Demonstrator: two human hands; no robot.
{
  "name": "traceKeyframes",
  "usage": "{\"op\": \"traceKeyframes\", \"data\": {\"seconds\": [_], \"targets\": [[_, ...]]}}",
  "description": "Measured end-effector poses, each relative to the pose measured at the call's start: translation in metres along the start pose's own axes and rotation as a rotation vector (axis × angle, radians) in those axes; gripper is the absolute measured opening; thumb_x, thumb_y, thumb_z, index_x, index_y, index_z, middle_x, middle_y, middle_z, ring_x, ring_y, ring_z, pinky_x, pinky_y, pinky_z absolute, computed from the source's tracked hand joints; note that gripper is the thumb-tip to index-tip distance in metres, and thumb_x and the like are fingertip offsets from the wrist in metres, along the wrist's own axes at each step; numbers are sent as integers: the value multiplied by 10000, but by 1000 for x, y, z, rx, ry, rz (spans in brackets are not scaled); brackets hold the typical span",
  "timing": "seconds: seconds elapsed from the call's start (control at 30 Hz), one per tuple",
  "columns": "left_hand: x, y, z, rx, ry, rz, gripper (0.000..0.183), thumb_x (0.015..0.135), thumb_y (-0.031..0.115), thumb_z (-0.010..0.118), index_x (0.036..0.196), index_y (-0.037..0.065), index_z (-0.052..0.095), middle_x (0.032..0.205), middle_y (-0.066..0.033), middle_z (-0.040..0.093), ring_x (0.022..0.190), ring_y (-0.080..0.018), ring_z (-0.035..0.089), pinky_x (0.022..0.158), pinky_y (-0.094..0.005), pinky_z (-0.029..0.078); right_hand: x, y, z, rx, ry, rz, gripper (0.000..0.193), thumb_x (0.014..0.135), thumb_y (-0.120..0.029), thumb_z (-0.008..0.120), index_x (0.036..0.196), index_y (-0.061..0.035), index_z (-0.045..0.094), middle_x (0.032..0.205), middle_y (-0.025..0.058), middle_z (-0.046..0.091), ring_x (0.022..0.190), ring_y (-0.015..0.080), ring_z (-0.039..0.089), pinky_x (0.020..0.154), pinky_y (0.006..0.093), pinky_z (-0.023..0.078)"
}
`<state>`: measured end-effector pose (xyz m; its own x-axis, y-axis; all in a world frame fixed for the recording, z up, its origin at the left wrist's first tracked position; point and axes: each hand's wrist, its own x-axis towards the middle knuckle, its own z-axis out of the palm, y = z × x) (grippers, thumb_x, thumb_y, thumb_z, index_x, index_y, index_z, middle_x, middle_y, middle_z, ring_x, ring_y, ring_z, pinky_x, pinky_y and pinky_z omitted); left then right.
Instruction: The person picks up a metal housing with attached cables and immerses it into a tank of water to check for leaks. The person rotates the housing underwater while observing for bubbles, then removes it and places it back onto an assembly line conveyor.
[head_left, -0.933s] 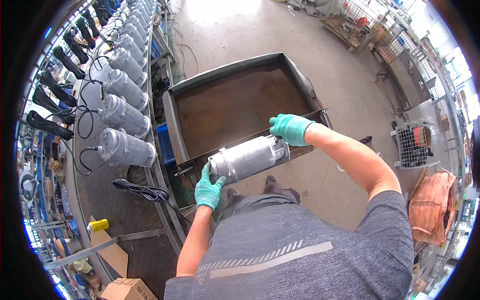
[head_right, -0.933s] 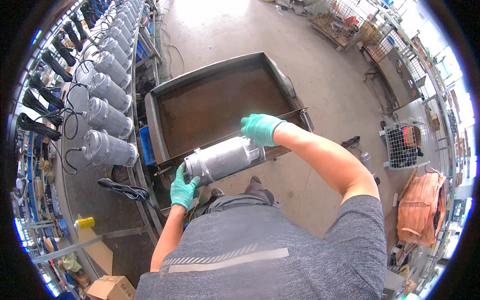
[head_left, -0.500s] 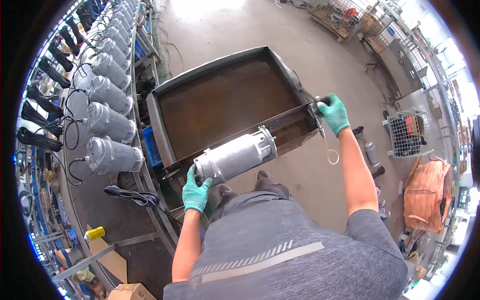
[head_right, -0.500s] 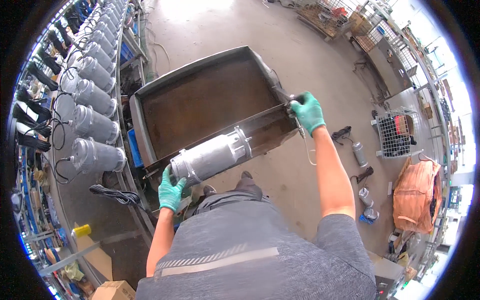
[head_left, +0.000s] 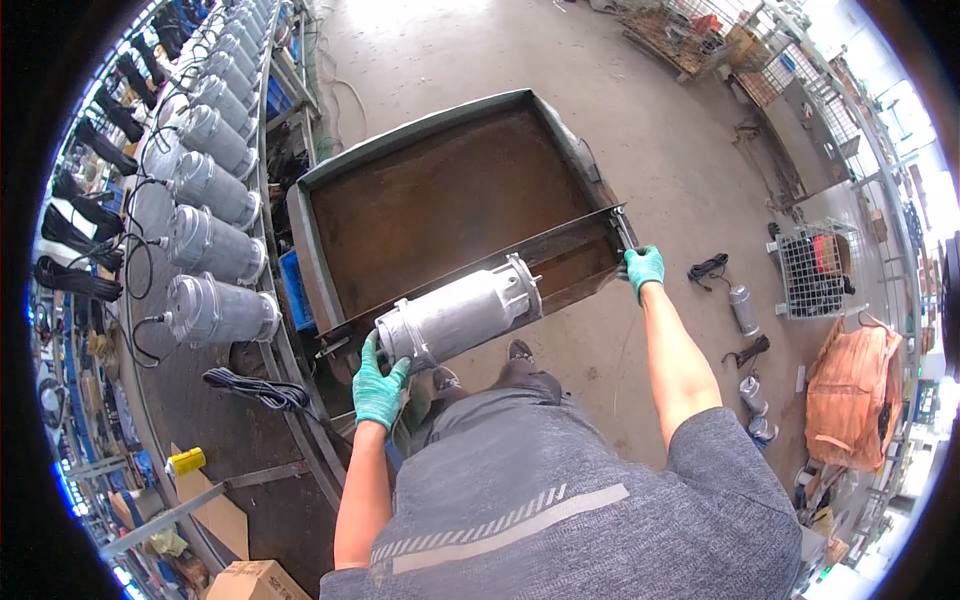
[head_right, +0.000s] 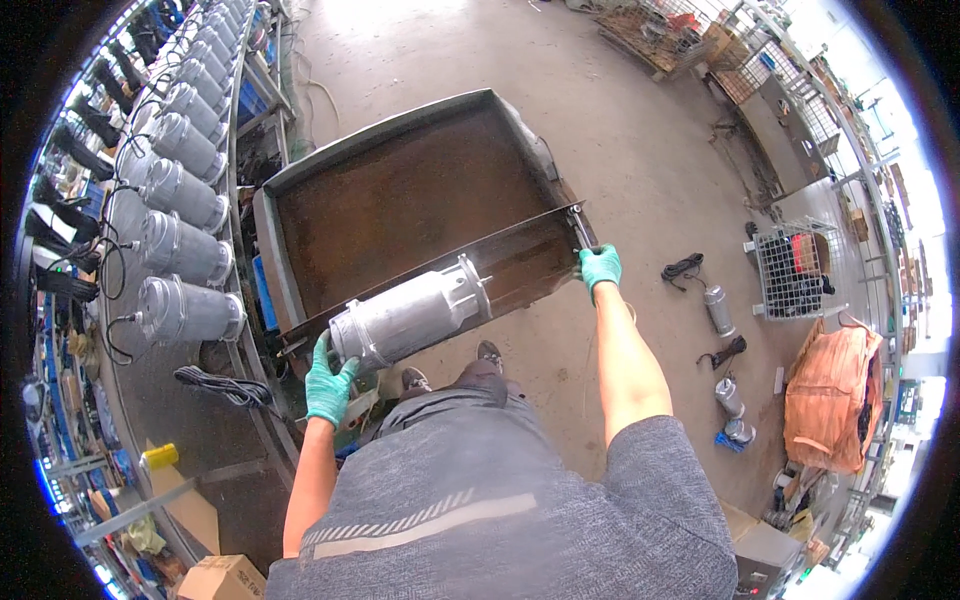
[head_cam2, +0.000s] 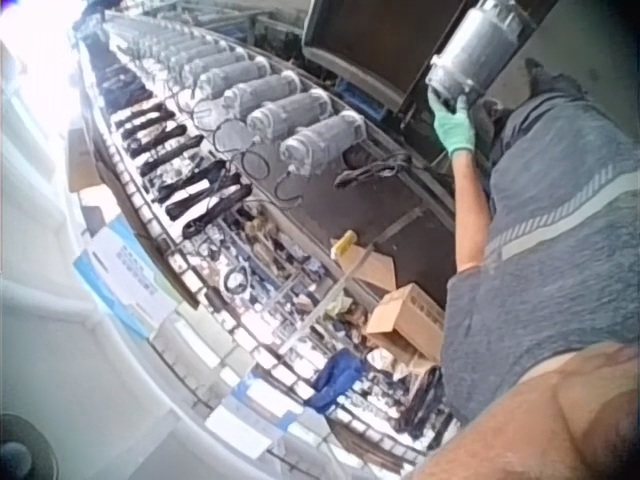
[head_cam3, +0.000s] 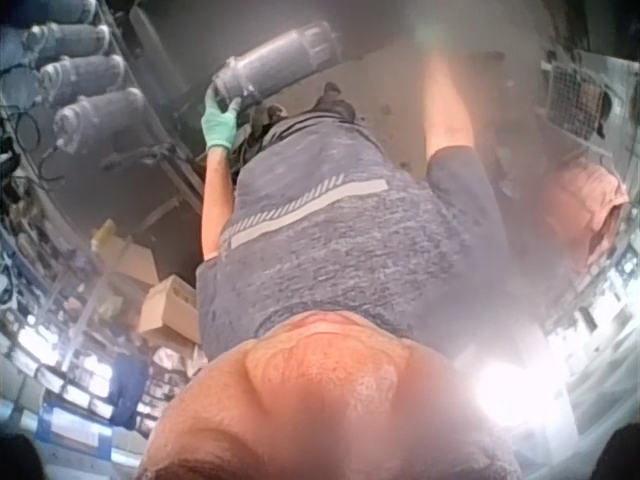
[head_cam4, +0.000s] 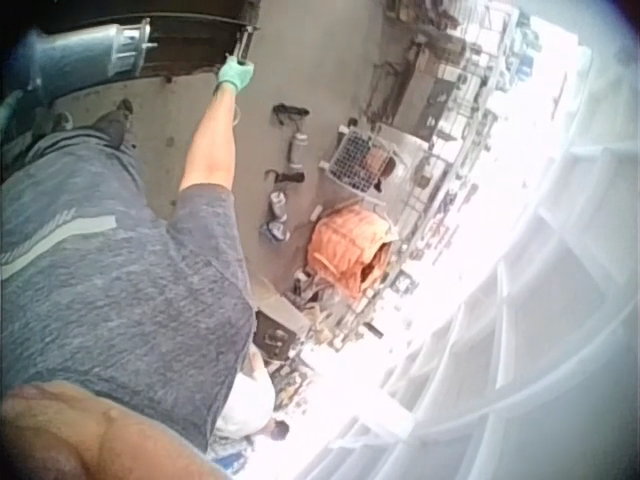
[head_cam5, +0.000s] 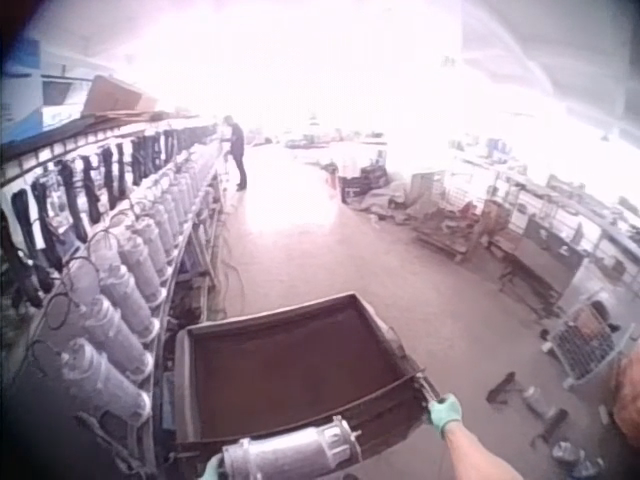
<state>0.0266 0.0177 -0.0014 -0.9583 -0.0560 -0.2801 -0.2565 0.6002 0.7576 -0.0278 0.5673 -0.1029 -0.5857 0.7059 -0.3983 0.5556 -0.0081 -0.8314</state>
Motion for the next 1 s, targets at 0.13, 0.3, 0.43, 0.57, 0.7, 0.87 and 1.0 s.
{"op": "traceKeyframes", "data": {"seconds": [0.13,0.3,0.43,0.57,0.7,0.87,1.0], "targets": [[-4,-16,-9,-14,57,17,771,908,268,799,1569,176,413,1214,-196,735,989,-317,745,881,-414,581,3,8,-12,-788,93,-171,432,906,-390,630,1131,-24,582,1062,304,715,991,462,718,825,557,565],[-11,-70,-75,4,492,-207,399,940,249,769,1274,95,613,998,-93,709,831,-202,650,797,-354,543,-37,-27,-14,-1030,-43,-478,374,963,-319,620,1150,5,621,1177,291,674,1085,467,637,957,516,512],[5,-182,-148,82,884,-484,437,877,328,807,1117,38,583,1074,-139,621,906,-304,606,845,-438,510,-82,-54,28,-543,-502,-392,452,1053,-443,585,1132,-5,664,974,109,686,982,230,650,909,398,514],[46,-221,-188,89,709,-884,1007,763,632,826,1473,1,489,1510,-257,499,1366,-414,530,1131,-479,450,-103,-69,73,-526,-699,-492,519,1094,-448,509,1249,27,649,1141,112,701,1106,181,619,1009,338,475],[82,-277,-198,-186,482,-909,1021,727,664,845,1426,-33,582,1405,-231,636,1243,-363,650,1042,-520,519,-105,-88,109,-577,-981,-425,665,1094,-500,441,1440,60,530,1426,219,617,1300,313,583,1128,391,416],[84,-289,-219,-545,430,-942,338,853,441,825,963,142,715,857,-33,694,713,-206,653,592,-409,516,-102,-98,139,-887,-932,-596,664,1069,-550,469,1332,44,606,1240,216,698,1129,324,661,1003,395,501],[15,-300,-267,-1167,321,-393,399,947,358,751,1193,50,688,1095,-77,742,970,-239,720,942,-423,589,-90,-100,154,-691,-1134,-97,574,1063,-564,511,1258,-48,671,1061,62,696,910,176,633,837,374,560]]}}
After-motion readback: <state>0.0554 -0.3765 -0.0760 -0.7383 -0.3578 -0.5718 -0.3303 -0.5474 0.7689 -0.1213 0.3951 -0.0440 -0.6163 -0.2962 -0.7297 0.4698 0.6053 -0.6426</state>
